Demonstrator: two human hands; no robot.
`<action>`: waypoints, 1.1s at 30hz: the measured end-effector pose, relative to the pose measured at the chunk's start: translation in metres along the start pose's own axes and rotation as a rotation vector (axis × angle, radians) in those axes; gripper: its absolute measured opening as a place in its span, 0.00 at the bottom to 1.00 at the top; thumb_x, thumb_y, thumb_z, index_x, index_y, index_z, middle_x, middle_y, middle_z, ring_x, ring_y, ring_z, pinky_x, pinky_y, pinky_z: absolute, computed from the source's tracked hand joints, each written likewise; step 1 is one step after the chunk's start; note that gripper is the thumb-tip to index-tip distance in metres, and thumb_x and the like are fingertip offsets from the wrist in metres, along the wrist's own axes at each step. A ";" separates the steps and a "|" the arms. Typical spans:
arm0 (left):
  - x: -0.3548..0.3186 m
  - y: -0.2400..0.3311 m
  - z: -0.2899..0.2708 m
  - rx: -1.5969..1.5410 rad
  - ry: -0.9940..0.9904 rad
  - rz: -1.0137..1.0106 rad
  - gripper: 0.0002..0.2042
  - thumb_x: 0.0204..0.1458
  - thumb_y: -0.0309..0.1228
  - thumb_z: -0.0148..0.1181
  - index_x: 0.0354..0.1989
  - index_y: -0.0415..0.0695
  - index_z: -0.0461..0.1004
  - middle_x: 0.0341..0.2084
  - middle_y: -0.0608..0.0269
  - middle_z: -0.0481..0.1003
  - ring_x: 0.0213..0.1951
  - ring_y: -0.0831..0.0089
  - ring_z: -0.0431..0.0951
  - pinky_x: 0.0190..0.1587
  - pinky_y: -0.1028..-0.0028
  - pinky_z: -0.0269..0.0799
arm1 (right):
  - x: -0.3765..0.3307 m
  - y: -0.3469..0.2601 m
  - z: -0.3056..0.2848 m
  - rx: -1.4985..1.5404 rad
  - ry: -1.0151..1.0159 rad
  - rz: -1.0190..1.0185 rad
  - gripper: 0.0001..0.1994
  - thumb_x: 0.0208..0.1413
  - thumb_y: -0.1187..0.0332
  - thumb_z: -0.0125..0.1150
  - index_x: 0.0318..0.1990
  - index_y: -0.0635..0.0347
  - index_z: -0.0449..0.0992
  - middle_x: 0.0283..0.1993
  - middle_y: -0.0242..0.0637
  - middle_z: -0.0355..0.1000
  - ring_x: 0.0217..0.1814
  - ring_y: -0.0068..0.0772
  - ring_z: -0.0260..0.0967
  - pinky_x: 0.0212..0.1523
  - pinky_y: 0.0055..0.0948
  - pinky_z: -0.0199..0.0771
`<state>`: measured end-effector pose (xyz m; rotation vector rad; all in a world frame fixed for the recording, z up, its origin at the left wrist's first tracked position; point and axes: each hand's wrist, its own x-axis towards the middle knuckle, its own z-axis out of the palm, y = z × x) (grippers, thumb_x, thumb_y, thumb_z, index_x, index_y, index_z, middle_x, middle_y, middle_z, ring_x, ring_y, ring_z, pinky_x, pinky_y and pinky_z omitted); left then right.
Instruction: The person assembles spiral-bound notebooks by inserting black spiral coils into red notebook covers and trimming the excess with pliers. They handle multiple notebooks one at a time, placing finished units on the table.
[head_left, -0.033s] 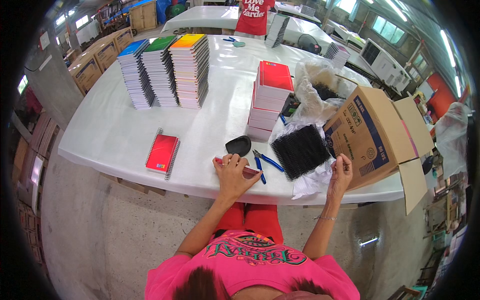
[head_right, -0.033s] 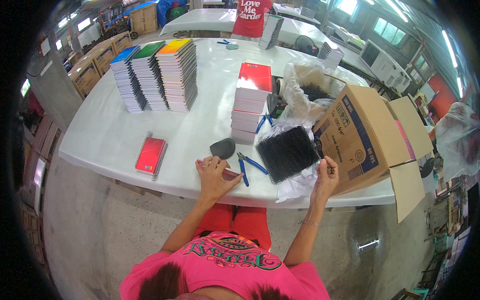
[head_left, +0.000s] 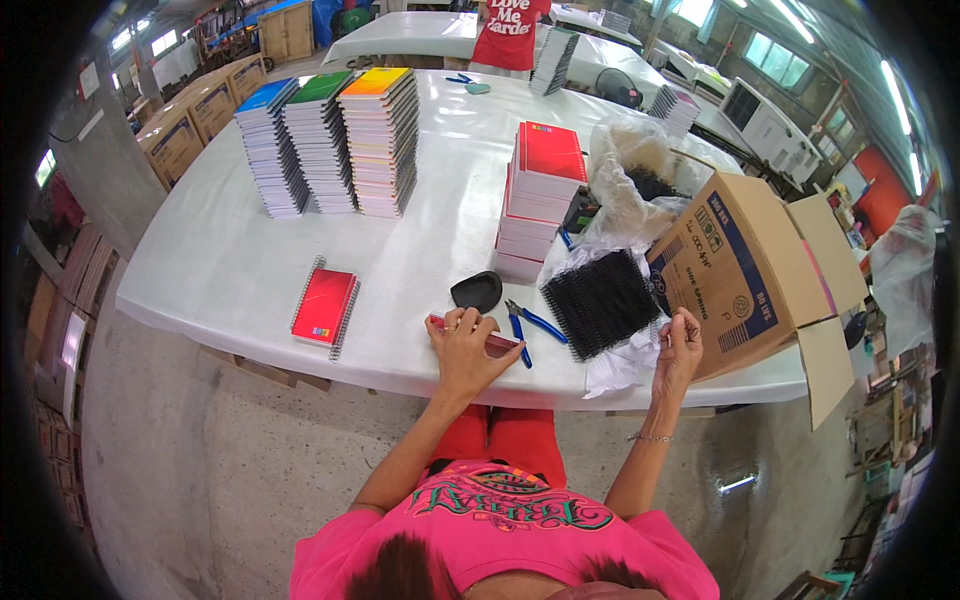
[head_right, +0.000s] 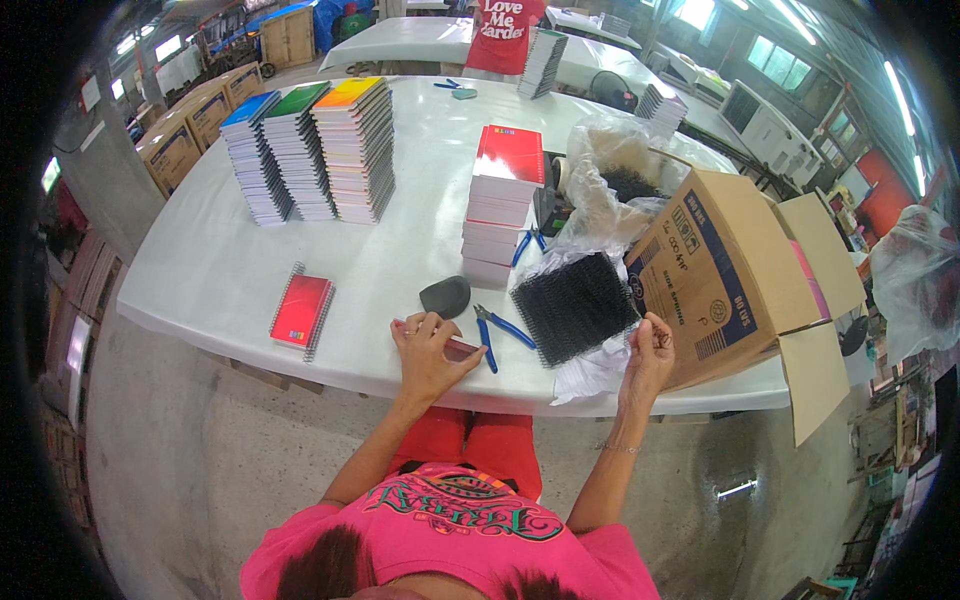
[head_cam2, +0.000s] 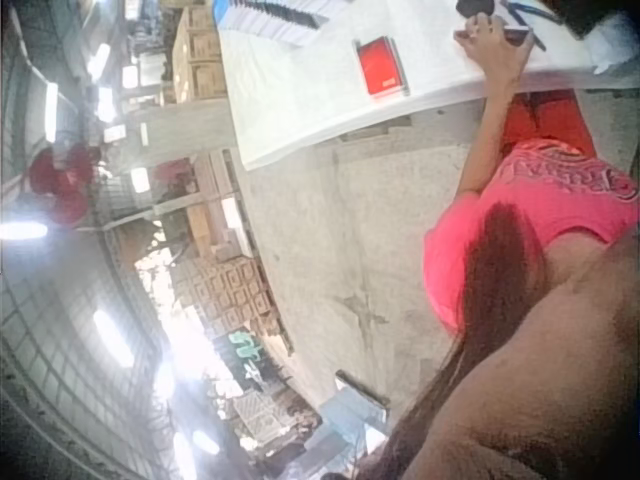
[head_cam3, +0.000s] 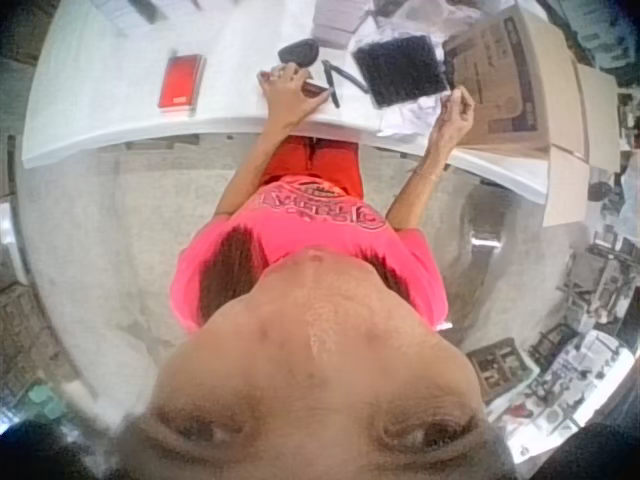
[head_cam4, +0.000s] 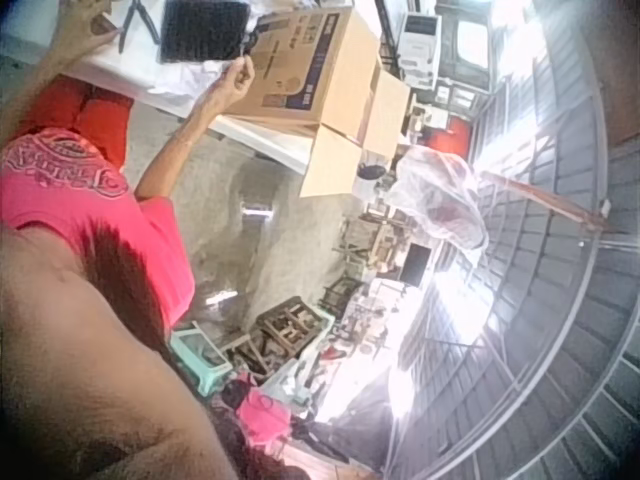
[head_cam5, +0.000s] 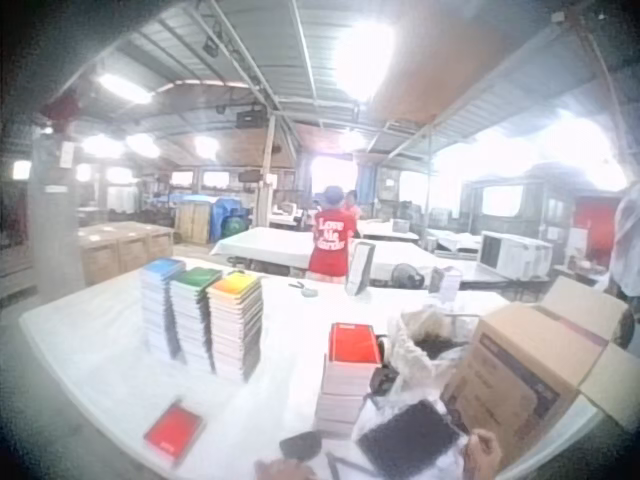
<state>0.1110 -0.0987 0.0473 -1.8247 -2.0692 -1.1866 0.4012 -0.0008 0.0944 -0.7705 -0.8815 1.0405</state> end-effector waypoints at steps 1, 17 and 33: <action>0.000 0.000 0.000 -0.009 0.005 0.002 0.20 0.37 0.52 0.73 0.28 0.49 0.76 0.35 0.66 0.69 0.49 0.62 0.67 0.58 0.35 0.50 | -0.004 -0.002 0.005 0.043 -0.024 0.030 0.07 0.62 0.68 0.63 0.44 0.60 0.77 0.36 0.28 0.72 0.35 0.20 0.68 0.39 0.24 0.72; 0.005 -0.011 -0.009 -0.207 -0.076 0.000 0.17 0.38 0.52 0.72 0.30 0.54 0.83 0.33 0.73 0.70 0.47 0.67 0.68 0.59 0.42 0.46 | -0.087 0.051 0.091 -0.766 -0.690 -0.035 0.10 0.60 0.74 0.57 0.47 0.63 0.76 0.33 0.38 0.73 0.31 0.25 0.67 0.35 0.25 0.67; 0.004 -0.012 -0.008 -0.230 -0.069 0.001 0.17 0.37 0.50 0.73 0.30 0.53 0.83 0.33 0.73 0.72 0.50 0.67 0.67 0.60 0.43 0.44 | -0.087 0.053 0.096 -0.862 -0.692 -0.312 0.09 0.54 0.75 0.62 0.43 0.62 0.79 0.34 0.42 0.73 0.33 0.36 0.70 0.36 0.31 0.68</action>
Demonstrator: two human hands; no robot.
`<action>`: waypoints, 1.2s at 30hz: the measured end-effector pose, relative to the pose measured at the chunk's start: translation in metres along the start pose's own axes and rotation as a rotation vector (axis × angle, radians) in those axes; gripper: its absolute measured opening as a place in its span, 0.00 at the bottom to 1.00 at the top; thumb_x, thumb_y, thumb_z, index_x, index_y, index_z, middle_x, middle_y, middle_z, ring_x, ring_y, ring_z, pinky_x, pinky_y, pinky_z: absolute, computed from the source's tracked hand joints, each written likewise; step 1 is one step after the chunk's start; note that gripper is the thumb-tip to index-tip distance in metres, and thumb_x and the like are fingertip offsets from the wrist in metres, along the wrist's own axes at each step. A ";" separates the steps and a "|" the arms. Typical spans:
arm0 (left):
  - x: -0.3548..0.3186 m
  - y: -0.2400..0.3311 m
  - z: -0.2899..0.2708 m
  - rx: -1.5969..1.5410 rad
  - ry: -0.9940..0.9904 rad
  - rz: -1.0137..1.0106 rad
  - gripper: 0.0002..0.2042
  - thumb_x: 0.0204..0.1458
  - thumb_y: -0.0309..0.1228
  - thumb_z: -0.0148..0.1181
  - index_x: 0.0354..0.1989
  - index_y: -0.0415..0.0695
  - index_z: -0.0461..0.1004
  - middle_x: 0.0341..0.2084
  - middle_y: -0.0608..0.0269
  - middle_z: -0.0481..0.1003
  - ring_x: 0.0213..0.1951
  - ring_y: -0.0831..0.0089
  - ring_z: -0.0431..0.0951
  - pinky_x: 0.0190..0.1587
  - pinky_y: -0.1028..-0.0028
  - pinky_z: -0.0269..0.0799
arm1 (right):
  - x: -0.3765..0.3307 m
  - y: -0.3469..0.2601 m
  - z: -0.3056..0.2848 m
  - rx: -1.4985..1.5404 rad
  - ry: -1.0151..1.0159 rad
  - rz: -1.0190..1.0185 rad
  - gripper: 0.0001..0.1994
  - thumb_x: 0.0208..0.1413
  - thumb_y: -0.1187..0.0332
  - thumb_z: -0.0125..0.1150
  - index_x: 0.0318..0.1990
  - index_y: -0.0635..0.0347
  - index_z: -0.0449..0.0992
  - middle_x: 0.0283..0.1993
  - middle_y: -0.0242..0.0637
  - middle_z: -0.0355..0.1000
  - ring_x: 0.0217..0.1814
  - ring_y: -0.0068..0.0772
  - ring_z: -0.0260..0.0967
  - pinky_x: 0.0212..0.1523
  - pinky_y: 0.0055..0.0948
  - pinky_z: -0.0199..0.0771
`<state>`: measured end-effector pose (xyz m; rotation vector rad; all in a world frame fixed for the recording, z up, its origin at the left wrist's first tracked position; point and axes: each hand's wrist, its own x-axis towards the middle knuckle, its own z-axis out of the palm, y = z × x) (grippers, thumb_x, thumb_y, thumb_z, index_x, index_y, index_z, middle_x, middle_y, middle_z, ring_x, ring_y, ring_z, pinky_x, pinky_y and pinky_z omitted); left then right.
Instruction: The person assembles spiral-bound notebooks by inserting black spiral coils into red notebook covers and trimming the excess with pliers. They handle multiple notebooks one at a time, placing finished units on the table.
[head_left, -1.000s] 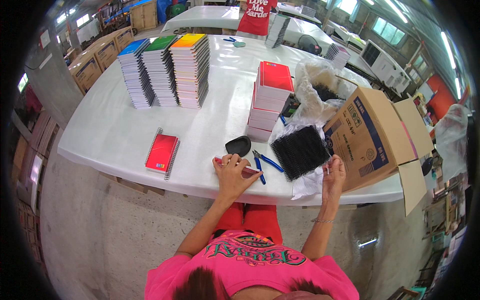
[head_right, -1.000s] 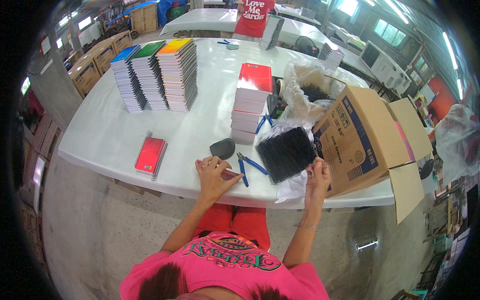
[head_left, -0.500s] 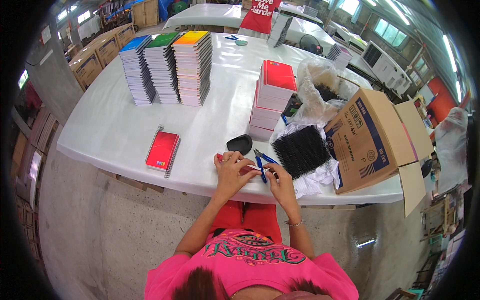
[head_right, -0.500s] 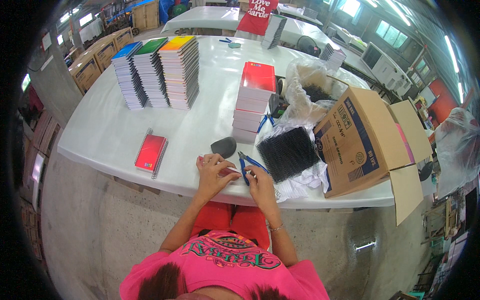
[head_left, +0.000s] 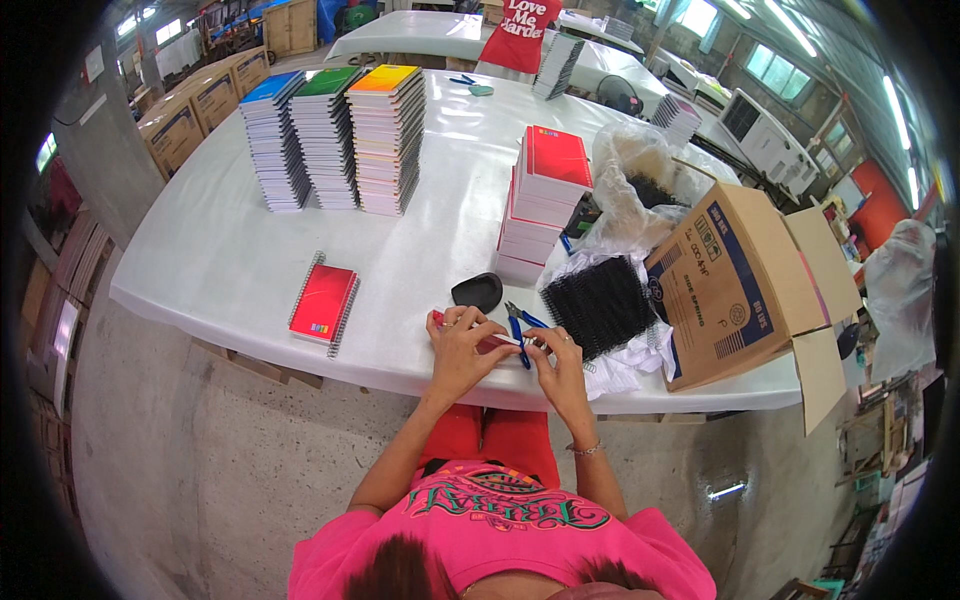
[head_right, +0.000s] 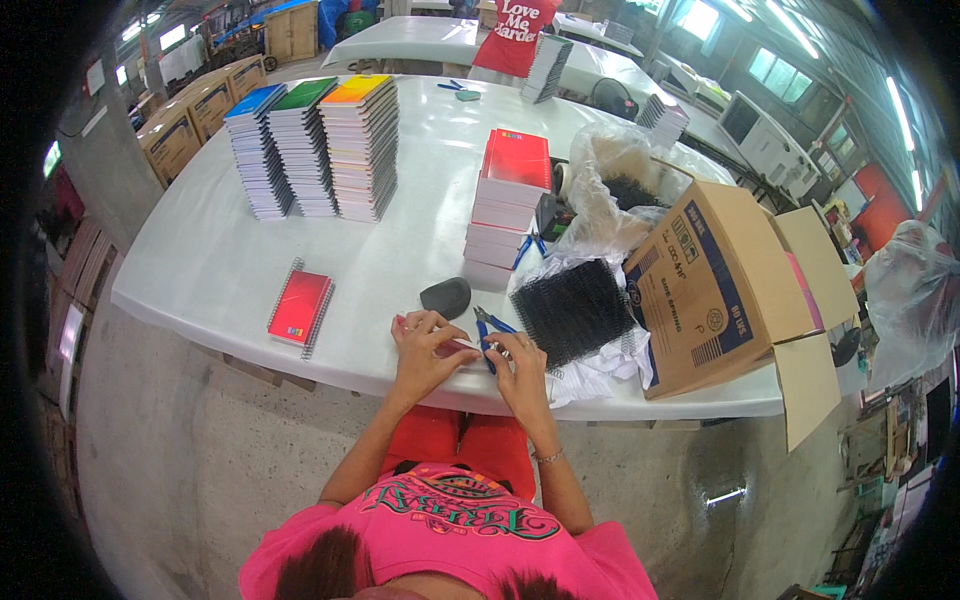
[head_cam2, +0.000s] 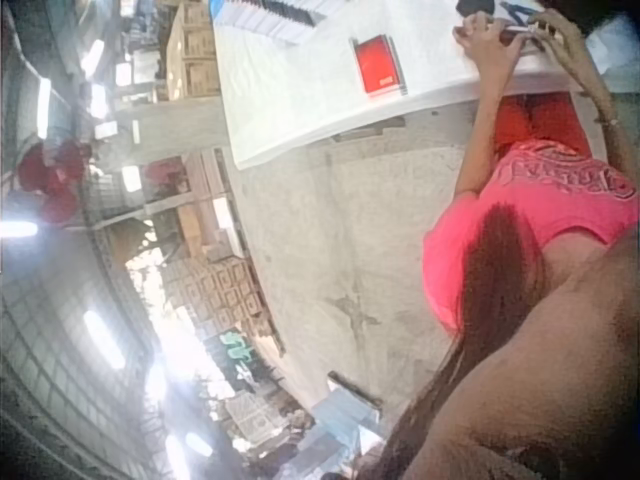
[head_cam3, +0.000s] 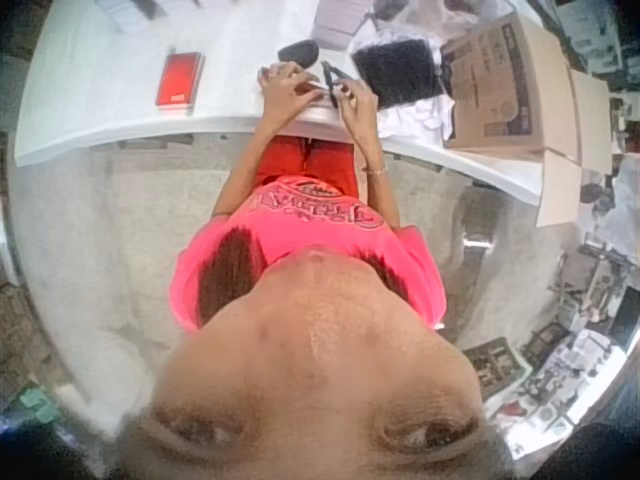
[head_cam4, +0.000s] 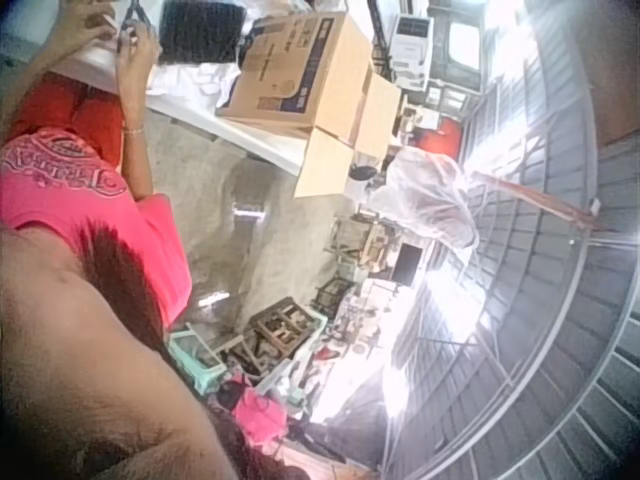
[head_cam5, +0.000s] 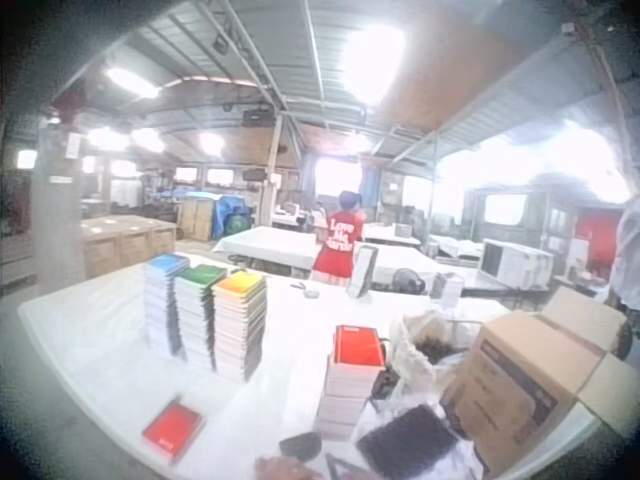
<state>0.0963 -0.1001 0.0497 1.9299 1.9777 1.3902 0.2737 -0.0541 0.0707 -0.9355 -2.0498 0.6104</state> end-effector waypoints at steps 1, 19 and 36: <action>0.000 0.000 -0.001 0.005 -0.002 0.002 0.17 0.38 0.51 0.73 0.30 0.53 0.83 0.33 0.72 0.72 0.49 0.68 0.68 0.60 0.43 0.44 | 0.000 -0.001 0.000 -0.017 0.003 -0.001 0.09 0.54 0.76 0.62 0.43 0.62 0.79 0.34 0.42 0.73 0.33 0.36 0.70 0.37 0.31 0.68; 0.000 -0.001 0.002 0.018 0.012 0.013 0.17 0.36 0.50 0.73 0.29 0.53 0.83 0.33 0.73 0.72 0.49 0.68 0.67 0.60 0.44 0.44 | -0.006 -0.009 0.006 0.099 0.154 0.041 0.10 0.50 0.81 0.63 0.41 0.64 0.76 0.38 0.39 0.68 0.38 0.34 0.66 0.42 0.31 0.68; 0.000 -0.003 0.002 -0.001 -0.003 0.013 0.17 0.38 0.51 0.72 0.29 0.54 0.83 0.34 0.73 0.72 0.51 0.67 0.67 0.60 0.43 0.43 | -0.008 -0.005 0.003 0.193 0.020 0.042 0.10 0.50 0.80 0.62 0.42 0.63 0.75 0.41 0.42 0.74 0.42 0.43 0.72 0.46 0.37 0.68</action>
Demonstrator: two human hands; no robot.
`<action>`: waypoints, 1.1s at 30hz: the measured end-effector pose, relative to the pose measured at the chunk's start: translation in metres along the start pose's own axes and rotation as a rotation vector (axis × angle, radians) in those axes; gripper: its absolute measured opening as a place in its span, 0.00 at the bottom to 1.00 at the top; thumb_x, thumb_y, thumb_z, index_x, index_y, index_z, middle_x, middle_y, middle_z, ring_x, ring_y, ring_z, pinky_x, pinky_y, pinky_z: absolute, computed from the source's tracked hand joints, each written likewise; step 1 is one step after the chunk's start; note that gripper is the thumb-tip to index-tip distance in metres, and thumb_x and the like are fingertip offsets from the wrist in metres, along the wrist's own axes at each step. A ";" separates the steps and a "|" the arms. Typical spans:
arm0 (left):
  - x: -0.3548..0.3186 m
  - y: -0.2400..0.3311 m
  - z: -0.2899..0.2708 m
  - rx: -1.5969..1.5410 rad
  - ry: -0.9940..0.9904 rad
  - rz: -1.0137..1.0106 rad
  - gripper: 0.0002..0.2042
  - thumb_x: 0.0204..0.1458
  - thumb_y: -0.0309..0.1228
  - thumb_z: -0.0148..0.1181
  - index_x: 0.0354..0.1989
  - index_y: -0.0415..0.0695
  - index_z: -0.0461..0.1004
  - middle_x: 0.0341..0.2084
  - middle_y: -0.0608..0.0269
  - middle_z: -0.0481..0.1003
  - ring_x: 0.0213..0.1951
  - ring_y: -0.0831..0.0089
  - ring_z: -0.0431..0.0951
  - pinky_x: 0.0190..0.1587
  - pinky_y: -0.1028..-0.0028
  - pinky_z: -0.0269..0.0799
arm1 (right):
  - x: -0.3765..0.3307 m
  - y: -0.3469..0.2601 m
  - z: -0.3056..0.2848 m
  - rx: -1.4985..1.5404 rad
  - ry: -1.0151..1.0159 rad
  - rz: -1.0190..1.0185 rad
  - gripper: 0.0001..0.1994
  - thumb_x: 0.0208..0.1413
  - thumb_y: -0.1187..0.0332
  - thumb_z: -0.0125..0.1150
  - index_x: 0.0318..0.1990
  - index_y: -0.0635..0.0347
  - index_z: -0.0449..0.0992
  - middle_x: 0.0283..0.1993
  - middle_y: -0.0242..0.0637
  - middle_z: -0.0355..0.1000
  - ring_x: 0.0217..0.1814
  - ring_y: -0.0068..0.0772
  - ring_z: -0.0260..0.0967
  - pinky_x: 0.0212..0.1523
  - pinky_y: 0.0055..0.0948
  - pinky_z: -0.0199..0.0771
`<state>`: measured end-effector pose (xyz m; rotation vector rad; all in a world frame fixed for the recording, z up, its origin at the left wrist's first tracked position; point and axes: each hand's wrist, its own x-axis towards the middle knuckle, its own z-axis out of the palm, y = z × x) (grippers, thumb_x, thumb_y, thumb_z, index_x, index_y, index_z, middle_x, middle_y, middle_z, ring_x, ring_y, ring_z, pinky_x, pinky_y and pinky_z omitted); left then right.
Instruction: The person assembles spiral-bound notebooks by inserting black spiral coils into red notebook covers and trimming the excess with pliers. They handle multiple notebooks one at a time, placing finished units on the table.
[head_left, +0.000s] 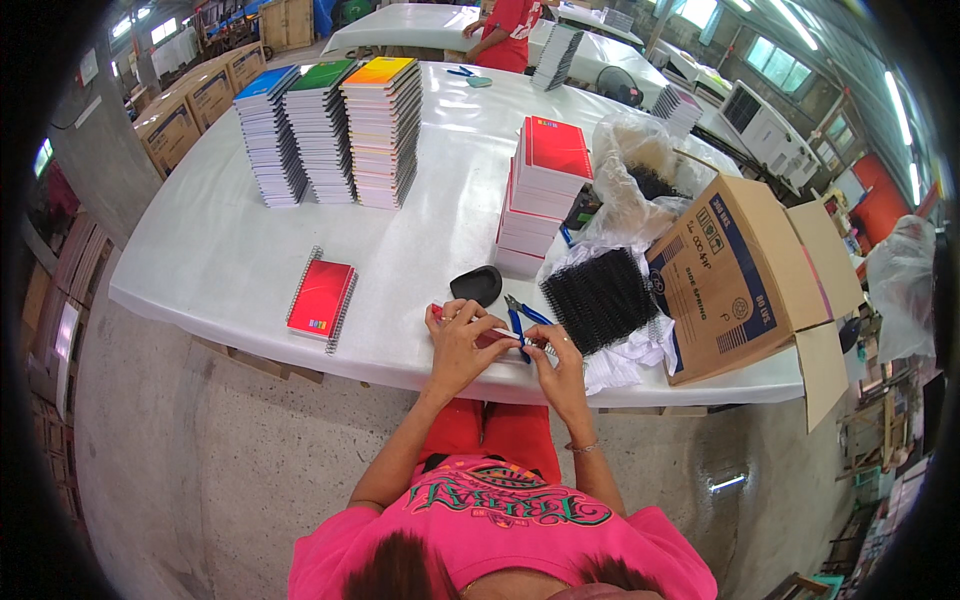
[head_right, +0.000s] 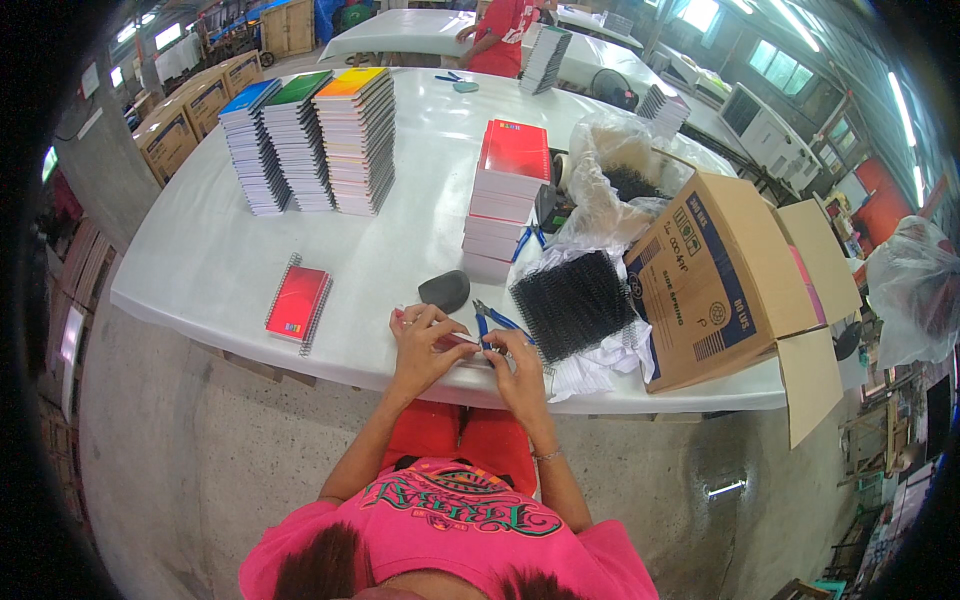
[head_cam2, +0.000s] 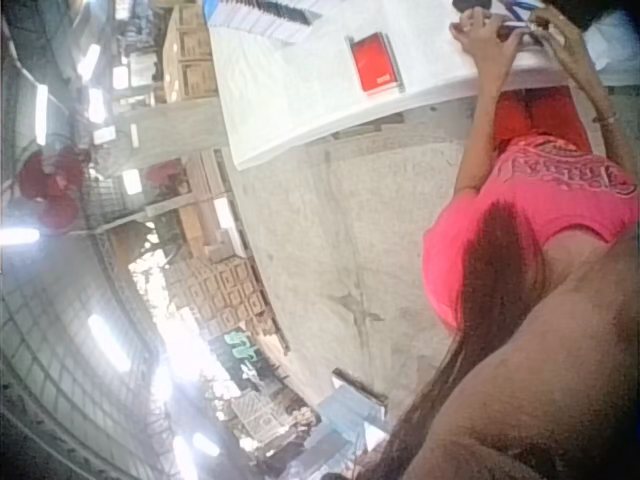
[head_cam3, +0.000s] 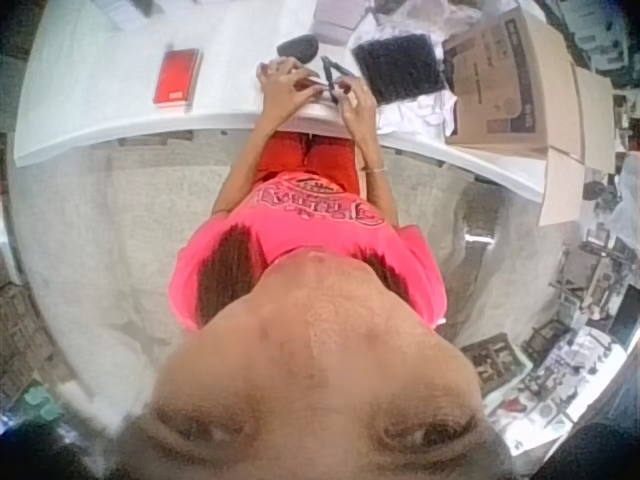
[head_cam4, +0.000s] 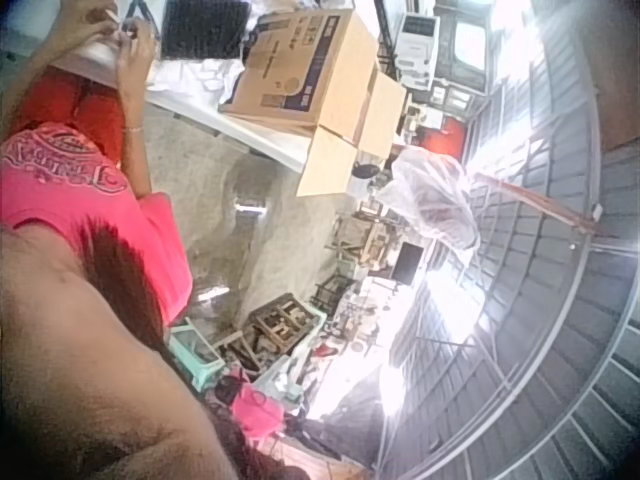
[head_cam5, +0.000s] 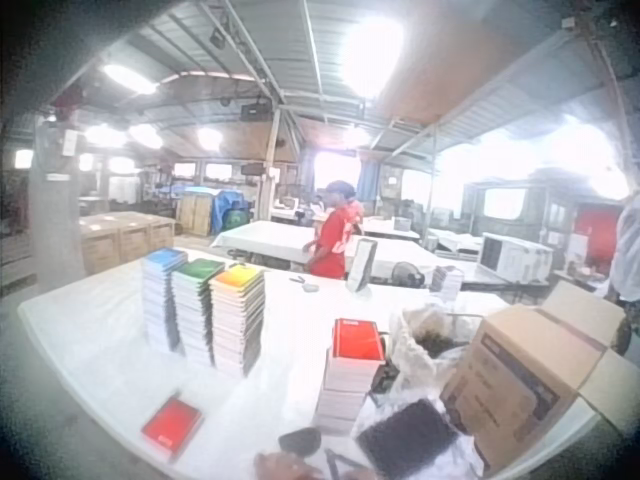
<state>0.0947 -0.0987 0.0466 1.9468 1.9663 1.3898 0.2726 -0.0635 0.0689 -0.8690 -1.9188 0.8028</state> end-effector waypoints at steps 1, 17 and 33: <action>0.000 0.000 0.000 0.000 -0.002 0.000 0.17 0.38 0.51 0.72 0.29 0.54 0.83 0.34 0.73 0.72 0.51 0.67 0.67 0.60 0.43 0.43 | 0.000 0.001 -0.001 -0.007 -0.007 -0.003 0.11 0.50 0.80 0.62 0.42 0.63 0.76 0.41 0.42 0.74 0.41 0.43 0.72 0.46 0.37 0.68; -0.001 -0.002 0.001 -0.001 0.000 0.000 0.16 0.38 0.50 0.72 0.30 0.54 0.83 0.34 0.73 0.72 0.51 0.67 0.67 0.60 0.44 0.43 | -0.005 0.007 -0.001 -0.073 -0.002 0.045 0.12 0.52 0.77 0.64 0.45 0.64 0.76 0.43 0.44 0.78 0.47 0.43 0.77 0.48 0.36 0.74; -0.004 -0.003 0.000 0.018 0.004 0.018 0.13 0.40 0.47 0.71 0.32 0.55 0.82 0.35 0.74 0.72 0.52 0.67 0.66 0.59 0.44 0.44 | -0.006 0.002 0.001 -0.219 -0.051 -0.045 0.08 0.60 0.72 0.58 0.44 0.66 0.76 0.37 0.45 0.74 0.40 0.43 0.72 0.42 0.36 0.68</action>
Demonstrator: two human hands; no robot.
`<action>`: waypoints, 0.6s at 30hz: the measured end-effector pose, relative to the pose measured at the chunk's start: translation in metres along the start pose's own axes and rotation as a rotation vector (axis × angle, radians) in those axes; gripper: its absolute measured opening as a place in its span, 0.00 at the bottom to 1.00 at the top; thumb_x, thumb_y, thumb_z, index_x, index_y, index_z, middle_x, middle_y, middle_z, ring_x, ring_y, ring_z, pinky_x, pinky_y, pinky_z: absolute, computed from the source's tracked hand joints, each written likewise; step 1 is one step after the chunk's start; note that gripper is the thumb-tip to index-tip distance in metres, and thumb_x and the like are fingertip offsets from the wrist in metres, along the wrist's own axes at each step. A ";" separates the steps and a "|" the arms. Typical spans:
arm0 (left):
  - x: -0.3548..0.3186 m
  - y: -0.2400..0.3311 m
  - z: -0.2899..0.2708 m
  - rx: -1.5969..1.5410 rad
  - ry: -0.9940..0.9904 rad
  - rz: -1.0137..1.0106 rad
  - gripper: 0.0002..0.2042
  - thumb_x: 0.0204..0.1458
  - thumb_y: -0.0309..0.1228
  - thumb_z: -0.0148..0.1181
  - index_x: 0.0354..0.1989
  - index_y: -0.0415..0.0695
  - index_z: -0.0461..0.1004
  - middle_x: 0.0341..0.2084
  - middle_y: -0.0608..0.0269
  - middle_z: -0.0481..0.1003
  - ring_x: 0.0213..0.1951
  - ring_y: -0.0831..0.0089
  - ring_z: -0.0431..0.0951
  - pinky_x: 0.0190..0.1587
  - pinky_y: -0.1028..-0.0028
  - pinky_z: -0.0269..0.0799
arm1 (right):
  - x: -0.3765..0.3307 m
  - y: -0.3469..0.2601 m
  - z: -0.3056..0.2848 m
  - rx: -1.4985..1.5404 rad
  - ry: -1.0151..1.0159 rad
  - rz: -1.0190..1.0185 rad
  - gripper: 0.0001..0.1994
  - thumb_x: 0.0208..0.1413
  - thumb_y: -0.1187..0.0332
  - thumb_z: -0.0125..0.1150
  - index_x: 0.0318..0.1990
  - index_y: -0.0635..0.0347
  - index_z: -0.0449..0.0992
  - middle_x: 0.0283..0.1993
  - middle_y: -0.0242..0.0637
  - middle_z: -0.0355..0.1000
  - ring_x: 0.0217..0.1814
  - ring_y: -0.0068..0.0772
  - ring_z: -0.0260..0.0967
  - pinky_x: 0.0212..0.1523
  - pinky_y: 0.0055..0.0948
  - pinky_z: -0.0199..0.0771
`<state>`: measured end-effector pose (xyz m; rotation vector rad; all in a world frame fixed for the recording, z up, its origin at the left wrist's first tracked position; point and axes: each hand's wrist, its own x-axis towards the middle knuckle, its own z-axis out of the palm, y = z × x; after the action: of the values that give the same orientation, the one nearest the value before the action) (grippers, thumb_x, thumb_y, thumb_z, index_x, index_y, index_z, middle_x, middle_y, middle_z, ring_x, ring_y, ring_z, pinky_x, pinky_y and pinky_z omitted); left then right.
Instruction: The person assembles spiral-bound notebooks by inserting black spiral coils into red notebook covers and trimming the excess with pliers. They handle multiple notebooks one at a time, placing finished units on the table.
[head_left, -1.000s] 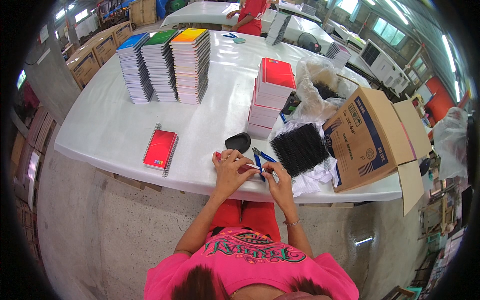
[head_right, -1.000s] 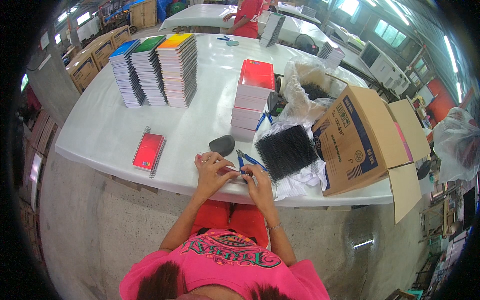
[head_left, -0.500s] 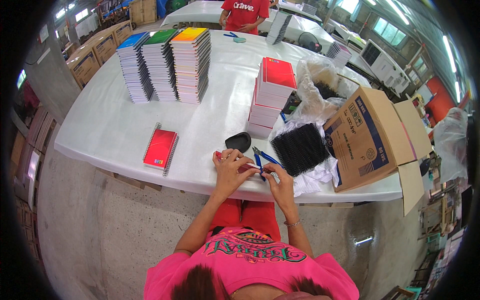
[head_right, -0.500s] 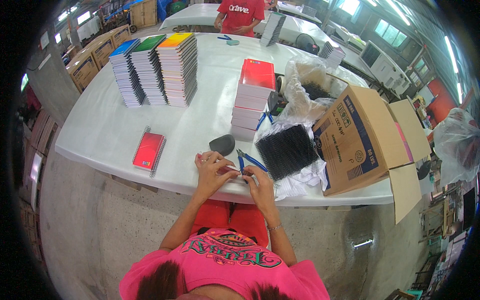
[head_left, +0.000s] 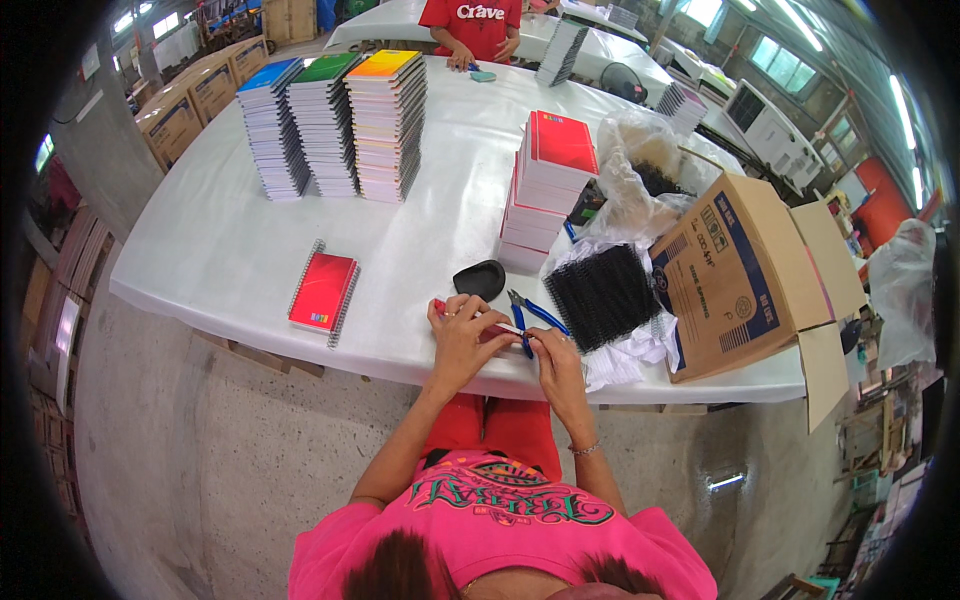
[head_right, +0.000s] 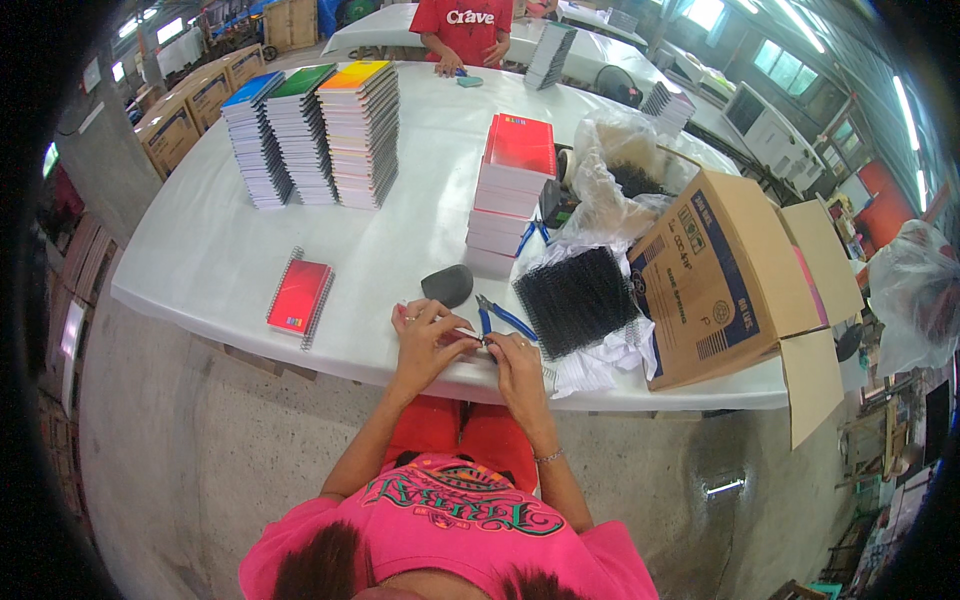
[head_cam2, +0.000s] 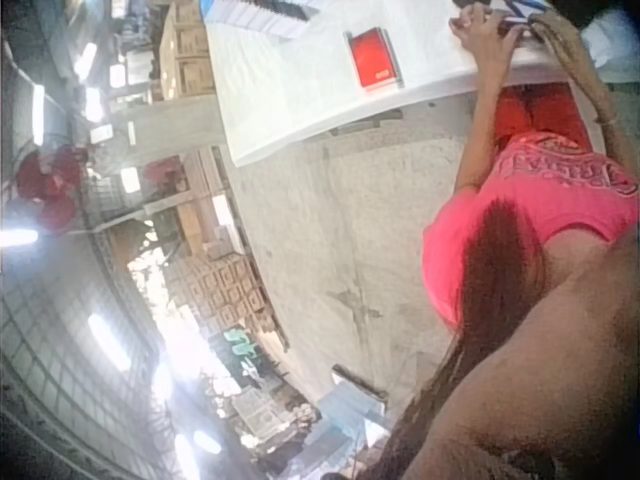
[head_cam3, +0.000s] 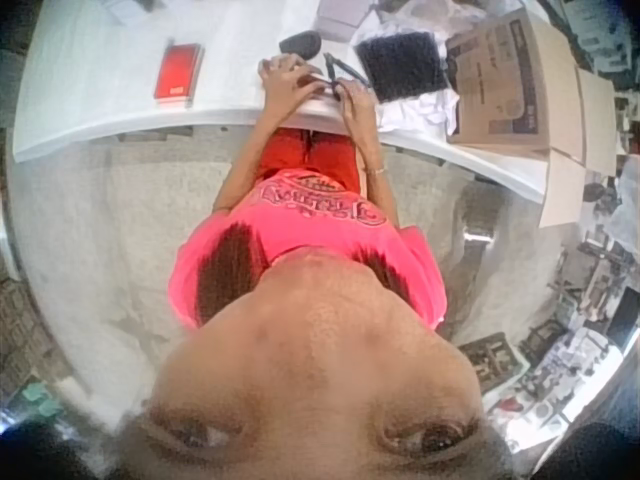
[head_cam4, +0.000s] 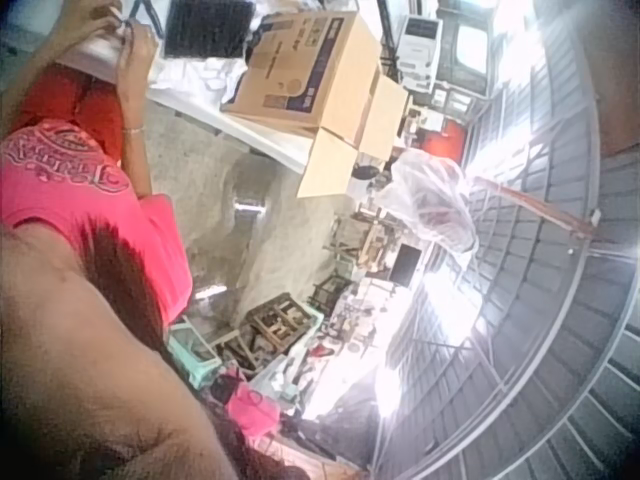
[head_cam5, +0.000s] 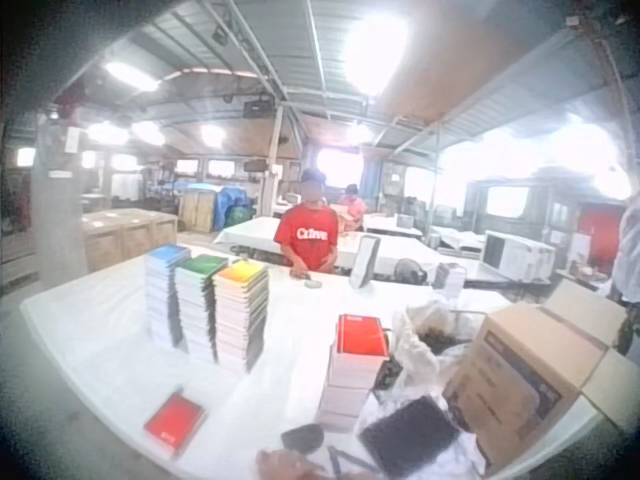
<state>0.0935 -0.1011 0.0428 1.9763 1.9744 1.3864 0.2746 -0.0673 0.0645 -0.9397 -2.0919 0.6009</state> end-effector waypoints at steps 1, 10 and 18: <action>0.000 0.000 0.000 0.000 0.002 0.002 0.13 0.41 0.47 0.71 0.32 0.55 0.82 0.35 0.74 0.72 0.52 0.67 0.67 0.59 0.44 0.44 | 0.001 -0.003 -0.002 -0.032 -0.018 0.009 0.08 0.61 0.72 0.57 0.43 0.66 0.76 0.36 0.45 0.74 0.39 0.44 0.72 0.41 0.37 0.68; -0.001 0.001 -0.002 -0.001 -0.020 -0.006 0.13 0.42 0.47 0.70 0.32 0.55 0.82 0.36 0.74 0.72 0.52 0.67 0.67 0.59 0.44 0.44 | 0.006 -0.014 0.001 -0.028 0.061 0.012 0.06 0.61 0.72 0.56 0.40 0.66 0.75 0.35 0.46 0.71 0.36 0.47 0.68 0.37 0.37 0.65; -0.001 0.002 -0.002 0.000 -0.023 -0.018 0.12 0.43 0.46 0.70 0.33 0.56 0.82 0.37 0.74 0.72 0.52 0.67 0.67 0.59 0.45 0.44 | 0.013 -0.015 0.003 -0.070 0.060 -0.044 0.06 0.61 0.72 0.55 0.38 0.66 0.75 0.36 0.45 0.71 0.37 0.47 0.70 0.38 0.39 0.66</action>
<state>0.0943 -0.1034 0.0452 1.9609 1.9779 1.3535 0.2597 -0.0670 0.0782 -0.9366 -2.0861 0.4748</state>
